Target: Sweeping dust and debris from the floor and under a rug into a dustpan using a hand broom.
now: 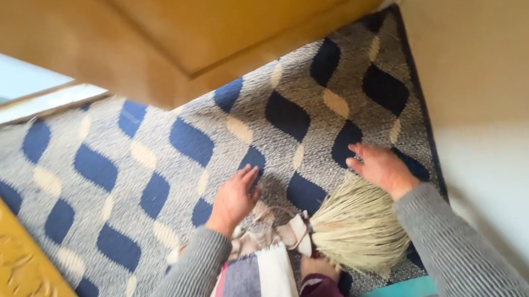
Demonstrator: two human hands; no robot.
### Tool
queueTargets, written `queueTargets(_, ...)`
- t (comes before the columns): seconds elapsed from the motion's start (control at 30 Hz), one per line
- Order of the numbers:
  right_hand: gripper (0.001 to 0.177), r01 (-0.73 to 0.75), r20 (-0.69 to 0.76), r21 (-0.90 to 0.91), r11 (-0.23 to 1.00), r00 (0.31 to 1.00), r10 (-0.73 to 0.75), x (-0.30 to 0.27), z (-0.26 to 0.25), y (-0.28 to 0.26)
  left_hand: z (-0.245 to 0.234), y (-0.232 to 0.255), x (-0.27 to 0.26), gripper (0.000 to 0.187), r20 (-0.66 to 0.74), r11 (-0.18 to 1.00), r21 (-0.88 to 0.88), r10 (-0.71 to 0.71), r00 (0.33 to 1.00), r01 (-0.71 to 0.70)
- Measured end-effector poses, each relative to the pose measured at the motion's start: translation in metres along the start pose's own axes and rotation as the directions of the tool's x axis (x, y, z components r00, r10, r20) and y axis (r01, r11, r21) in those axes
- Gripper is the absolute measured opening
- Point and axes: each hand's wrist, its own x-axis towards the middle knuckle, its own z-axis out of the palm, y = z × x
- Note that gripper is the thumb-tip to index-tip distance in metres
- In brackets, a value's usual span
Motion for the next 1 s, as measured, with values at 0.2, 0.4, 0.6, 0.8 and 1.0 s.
queueTargets(0.2,0.059,0.206,0.013,-0.010,0.979,0.979,-0.206,-0.073,0.067,-0.092,0.007,-0.035,-0.144,0.053,-0.096,0.985,0.007,-0.171,0.980,0.173)
queueTargets(0.4,0.115,0.330,0.442,-0.306,0.893,0.880,-0.173,-0.119,0.059,-0.182,0.007,-0.034,-0.216,0.080,0.172,0.954,0.220,-0.244,0.954,0.204)
queueTargets(0.6,0.082,0.201,0.112,-0.394,0.897,0.979,-0.170,-0.101,0.116,-0.157,0.011,-0.027,-0.226,0.097,-0.018,0.952,0.300,-0.059,0.998,0.062)
queueTargets(0.8,0.066,0.327,-0.257,-0.300,0.896,0.877,-0.406,-0.136,0.083,-0.197,0.009,-0.019,-0.213,0.085,-0.132,0.928,0.360,0.153,0.979,-0.097)
queueTargets(1.0,0.070,0.330,-0.303,-0.253,0.910,0.866,-0.398,-0.206,0.054,-0.198,0.002,-0.025,-0.205,0.062,0.169,0.950,0.151,-0.297,0.940,0.273)
